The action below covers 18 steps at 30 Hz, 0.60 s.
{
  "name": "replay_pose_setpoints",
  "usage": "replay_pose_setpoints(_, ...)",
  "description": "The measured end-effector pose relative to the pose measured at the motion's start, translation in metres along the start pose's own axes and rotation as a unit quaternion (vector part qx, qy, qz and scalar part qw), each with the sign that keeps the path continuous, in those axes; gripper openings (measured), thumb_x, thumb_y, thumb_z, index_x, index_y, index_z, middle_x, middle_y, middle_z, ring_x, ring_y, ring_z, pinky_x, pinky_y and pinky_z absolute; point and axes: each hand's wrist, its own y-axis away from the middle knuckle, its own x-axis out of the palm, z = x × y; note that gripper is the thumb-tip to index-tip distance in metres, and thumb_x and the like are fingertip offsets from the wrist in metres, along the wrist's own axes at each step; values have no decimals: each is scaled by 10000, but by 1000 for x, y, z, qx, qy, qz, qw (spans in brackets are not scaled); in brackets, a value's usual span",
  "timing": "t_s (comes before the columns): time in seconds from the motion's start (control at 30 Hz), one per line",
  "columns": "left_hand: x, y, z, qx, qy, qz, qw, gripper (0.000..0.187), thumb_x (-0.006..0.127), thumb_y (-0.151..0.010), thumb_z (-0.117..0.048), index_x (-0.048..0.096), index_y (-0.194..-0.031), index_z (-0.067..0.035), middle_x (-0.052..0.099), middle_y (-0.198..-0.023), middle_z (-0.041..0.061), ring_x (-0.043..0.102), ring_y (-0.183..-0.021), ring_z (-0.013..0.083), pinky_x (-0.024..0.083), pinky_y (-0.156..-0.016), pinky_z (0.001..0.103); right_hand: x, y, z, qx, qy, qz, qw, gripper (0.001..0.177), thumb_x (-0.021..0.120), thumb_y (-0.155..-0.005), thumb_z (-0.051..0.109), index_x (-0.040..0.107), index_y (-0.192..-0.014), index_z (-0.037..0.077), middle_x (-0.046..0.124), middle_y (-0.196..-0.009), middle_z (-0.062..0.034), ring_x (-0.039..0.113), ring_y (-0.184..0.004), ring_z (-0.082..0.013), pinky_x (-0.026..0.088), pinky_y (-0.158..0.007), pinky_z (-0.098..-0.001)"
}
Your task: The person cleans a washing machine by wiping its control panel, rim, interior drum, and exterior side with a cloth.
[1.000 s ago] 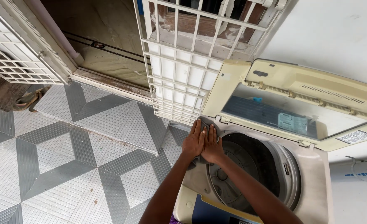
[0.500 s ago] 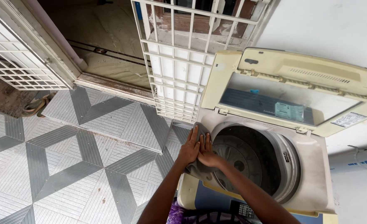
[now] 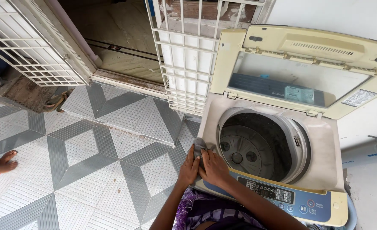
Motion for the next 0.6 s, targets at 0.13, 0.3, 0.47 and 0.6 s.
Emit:
replay_pose_setpoints(0.13,1,20,-2,-46,-2,23,999,716,307,-1000,-405,140,-1655,-167,295,-1650,159,496,-1401,378,454,-1124,413,-5,12,7,-1,-4,-43,999,678,637,-929,374,422,-1399,-65,554,-1276,-264,632,-1067,-366,524,-893,-475)
replay_pose_setpoints(0.3,32,43,-3,153,-207,-129,958,632,330,-1040,-338,295,-1587,-24,239,-1685,175,69,-1553,471,119,-1201,601,8,35,-18,-70,-2,-96,993,774,693,-817,361,444,-1370,-120,520,-1307,-329,547,-1182,-428,435,-977,-501)
replay_pose_setpoints(0.47,88,67,-34,237,-352,-138,895,614,332,-1032,-383,370,-1538,-37,266,-1668,141,115,-1560,413,128,-1211,599,-5,108,-62,-53,43,-74,995,756,682,-844,391,454,-1384,-87,527,-1330,-294,533,-1169,-400,395,-976,-524)
replay_pose_setpoints(0.6,154,81,-85,308,-344,-94,882,668,388,-1015,-456,406,-1496,6,375,-1590,189,223,-1512,409,163,-1187,582,-20,177,-130,-23,32,-53,998,751,660,-849,399,458,-1400,-70,535,-1313,-266,512,-1190,-394,374,-984,-516)
